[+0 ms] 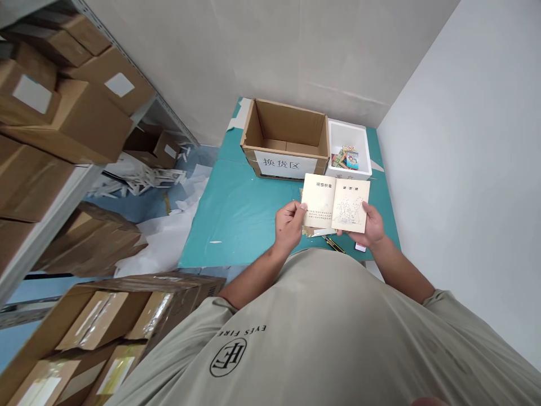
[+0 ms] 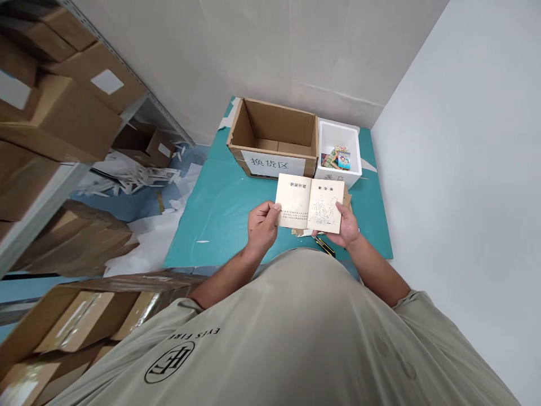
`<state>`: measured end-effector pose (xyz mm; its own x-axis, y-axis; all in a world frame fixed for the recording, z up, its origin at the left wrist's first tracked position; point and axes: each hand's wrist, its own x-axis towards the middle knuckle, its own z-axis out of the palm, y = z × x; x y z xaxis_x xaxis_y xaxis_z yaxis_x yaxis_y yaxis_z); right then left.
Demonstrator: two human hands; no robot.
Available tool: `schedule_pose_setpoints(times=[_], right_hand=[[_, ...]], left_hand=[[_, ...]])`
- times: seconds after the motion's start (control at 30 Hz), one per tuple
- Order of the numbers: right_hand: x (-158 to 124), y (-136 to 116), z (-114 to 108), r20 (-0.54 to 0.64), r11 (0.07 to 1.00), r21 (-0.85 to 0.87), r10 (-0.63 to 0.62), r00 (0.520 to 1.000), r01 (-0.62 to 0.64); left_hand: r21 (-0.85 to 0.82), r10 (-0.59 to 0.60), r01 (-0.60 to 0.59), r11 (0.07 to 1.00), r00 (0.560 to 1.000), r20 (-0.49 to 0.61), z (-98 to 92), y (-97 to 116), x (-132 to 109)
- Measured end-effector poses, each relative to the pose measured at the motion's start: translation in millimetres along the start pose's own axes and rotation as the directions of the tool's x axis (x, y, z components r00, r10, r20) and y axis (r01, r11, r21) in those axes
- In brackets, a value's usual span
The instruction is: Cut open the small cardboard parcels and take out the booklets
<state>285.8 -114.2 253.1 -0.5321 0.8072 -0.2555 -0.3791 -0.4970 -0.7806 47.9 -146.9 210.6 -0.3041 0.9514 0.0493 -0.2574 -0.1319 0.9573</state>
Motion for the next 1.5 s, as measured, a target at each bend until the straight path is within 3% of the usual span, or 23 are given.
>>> schedule_pose_setpoints(times=[0.17, 0.4, 0.93, 1.03, 1.13, 1.23, 1.33, 1.4, 1.5], right_hand=[[0, 2, -5, -0.006, 1.000, 0.000, -0.007, 1.000, 0.007], [1, 4, -9, 0.071, 1.000, 0.001, -0.026, 0.997, 0.026], [1, 5, -4, 0.029, 0.999, -0.039, 0.004, 1.000, -0.003], [3, 6, -4, 0.023, 0.999, -0.038, 0.002, 1.000, -0.001], [6, 8, -1, 0.015, 1.000, -0.023, 0.002, 1.000, -0.002], [9, 13, 3, -0.002, 1.000, 0.000, 0.011, 1.000, -0.011], [13, 23, 7, -0.034, 1.000, 0.000, 0.009, 0.999, -0.009], [16, 31, 6, -0.062, 1.000, -0.020, 0.002, 0.998, -0.004], [24, 47, 0, -0.124, 0.997, -0.081, -0.002, 0.992, -0.008]], left_hand=[[-0.011, 0.003, -0.003, 1.000, 1.000, 0.014, -0.4, 0, 0], [0.005, 0.028, -0.028, 1.000, 0.999, 0.017, -0.9, 2, -4], [0.010, 0.042, -0.042, 0.999, 0.999, 0.001, -7.2, -11, -10], [0.002, 0.069, -0.069, 0.998, 0.998, -0.012, -8.1, -14, -9], [-0.010, 0.169, -0.170, 0.985, 0.985, -0.036, -7.4, -15, -10], [-0.041, 0.379, -0.377, 0.925, 0.923, 0.063, -5.7, -14, -14], [0.032, 0.533, -0.583, 0.812, 0.762, 0.368, -5.1, -12, -18], [0.162, 0.477, -0.660, 0.733, 0.669, 0.570, -5.6, -11, -20], [0.348, 0.302, -0.689, 0.636, 0.637, 0.709, -8.6, -12, -19]])
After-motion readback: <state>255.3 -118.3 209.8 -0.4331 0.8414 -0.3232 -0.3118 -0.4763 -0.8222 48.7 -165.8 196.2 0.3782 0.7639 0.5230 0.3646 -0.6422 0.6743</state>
